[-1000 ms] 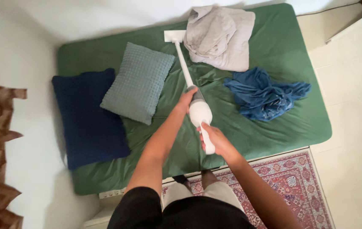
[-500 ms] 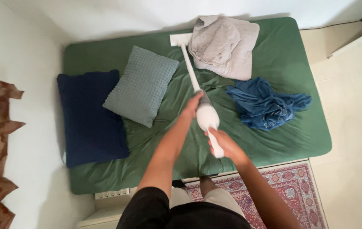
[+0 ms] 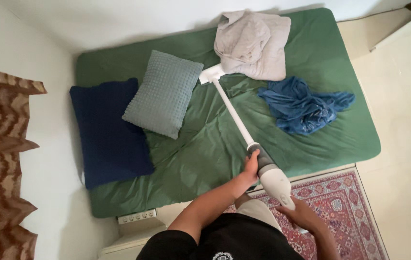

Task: The person uses a handheld vacuum cleaner to clean a patterned rug and a green mattress in a bedroom. They move the vacuum head back and forth across the surfaces, covering the rug and the mattress area.

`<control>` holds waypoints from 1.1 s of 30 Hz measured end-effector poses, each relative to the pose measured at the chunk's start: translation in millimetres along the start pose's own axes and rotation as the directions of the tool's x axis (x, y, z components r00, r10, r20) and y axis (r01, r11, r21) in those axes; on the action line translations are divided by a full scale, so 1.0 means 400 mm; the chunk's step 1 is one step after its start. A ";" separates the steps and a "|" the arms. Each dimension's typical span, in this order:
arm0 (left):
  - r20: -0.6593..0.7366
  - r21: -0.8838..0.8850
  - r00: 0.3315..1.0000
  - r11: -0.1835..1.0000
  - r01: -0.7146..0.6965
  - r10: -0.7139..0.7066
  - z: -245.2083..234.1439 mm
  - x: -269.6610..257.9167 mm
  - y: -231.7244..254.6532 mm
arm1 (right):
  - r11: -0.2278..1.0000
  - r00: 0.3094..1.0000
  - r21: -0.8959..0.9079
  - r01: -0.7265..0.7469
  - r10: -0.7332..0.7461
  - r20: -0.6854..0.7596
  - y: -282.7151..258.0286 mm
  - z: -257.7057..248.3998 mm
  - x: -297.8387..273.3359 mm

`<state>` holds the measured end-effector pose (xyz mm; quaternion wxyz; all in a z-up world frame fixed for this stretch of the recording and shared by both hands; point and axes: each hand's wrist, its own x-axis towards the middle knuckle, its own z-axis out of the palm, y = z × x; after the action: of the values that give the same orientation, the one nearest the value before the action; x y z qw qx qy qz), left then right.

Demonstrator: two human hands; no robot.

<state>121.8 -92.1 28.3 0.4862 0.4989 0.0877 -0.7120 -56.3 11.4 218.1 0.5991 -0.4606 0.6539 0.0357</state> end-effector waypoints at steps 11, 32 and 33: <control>0.230 -0.205 0.966 0.965 0.164 -0.116 -0.028 -0.140 -0.059 | 0.995 0.992 -0.078 -0.066 0.073 0.100 -0.035 -0.017 -0.148; 0.169 -0.319 0.966 0.939 -0.132 0.194 0.121 0.296 0.381 | 0.793 0.934 -0.494 0.357 -0.292 0.206 -0.419 -0.202 0.404; 0.161 -0.317 0.961 0.934 -0.165 0.225 0.137 0.313 0.399 | 0.774 0.926 -0.509 0.378 -0.305 0.224 -0.445 -0.220 0.425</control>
<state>208.5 -283.1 12.8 0.6310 0.3535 0.0968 -0.6837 16.7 -238.2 193.9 0.4810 -0.7190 0.4821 0.1393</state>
